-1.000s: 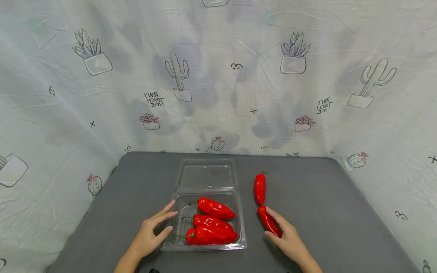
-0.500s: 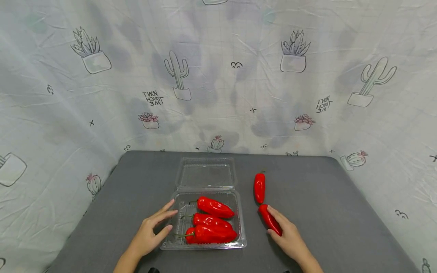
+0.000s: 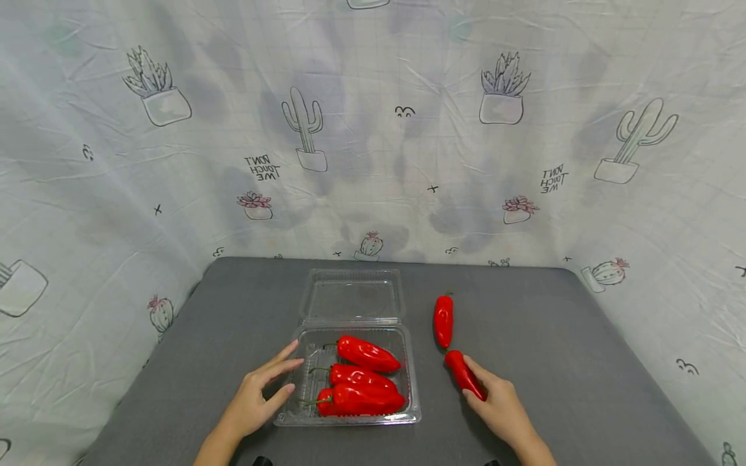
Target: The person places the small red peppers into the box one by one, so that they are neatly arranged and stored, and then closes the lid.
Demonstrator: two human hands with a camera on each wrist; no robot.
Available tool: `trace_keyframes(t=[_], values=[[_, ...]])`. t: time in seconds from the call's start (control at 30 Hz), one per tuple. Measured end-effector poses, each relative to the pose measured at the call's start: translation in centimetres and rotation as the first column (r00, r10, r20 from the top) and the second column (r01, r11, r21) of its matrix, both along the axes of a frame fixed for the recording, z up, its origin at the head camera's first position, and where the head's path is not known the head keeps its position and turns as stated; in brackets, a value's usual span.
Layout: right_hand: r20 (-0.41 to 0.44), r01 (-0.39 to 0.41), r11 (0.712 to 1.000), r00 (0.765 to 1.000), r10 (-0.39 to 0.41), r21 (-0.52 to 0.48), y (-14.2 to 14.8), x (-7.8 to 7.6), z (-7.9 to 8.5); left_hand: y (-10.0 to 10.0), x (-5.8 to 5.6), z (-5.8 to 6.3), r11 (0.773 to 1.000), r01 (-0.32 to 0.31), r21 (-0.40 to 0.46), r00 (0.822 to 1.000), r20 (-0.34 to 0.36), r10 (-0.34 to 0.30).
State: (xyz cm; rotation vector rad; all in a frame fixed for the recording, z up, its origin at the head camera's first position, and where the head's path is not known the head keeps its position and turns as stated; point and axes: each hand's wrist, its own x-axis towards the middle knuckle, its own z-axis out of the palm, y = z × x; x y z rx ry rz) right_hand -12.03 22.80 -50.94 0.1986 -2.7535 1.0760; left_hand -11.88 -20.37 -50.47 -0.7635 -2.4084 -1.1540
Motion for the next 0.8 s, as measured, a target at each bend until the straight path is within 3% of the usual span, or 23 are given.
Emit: trace_keyframes(t=[0.13, 0.37, 0.8], values=[[0.044, 0.034, 0.998, 0.998, -0.032, -0.044, 0.0, 0.0, 0.0, 0.5, 0.6, 1.4, 1.000, -0.014, 0.003, 1.000, 0.003, 0.014], [0.029, 0.031, 0.996, 0.999, -0.028, -0.090, -0.1, 0.0, 0.1, -0.4, -0.4, -1.3, 0.999, -0.027, -0.028, 1.000, 0.007, 0.027], [0.020, -0.009, 0.980, 1.000, 0.014, -0.197, -0.3, 0.1, 0.5, -0.5, -0.5, -1.2, 1.000, 0.006, -0.009, 1.000, 0.012, -0.005]])
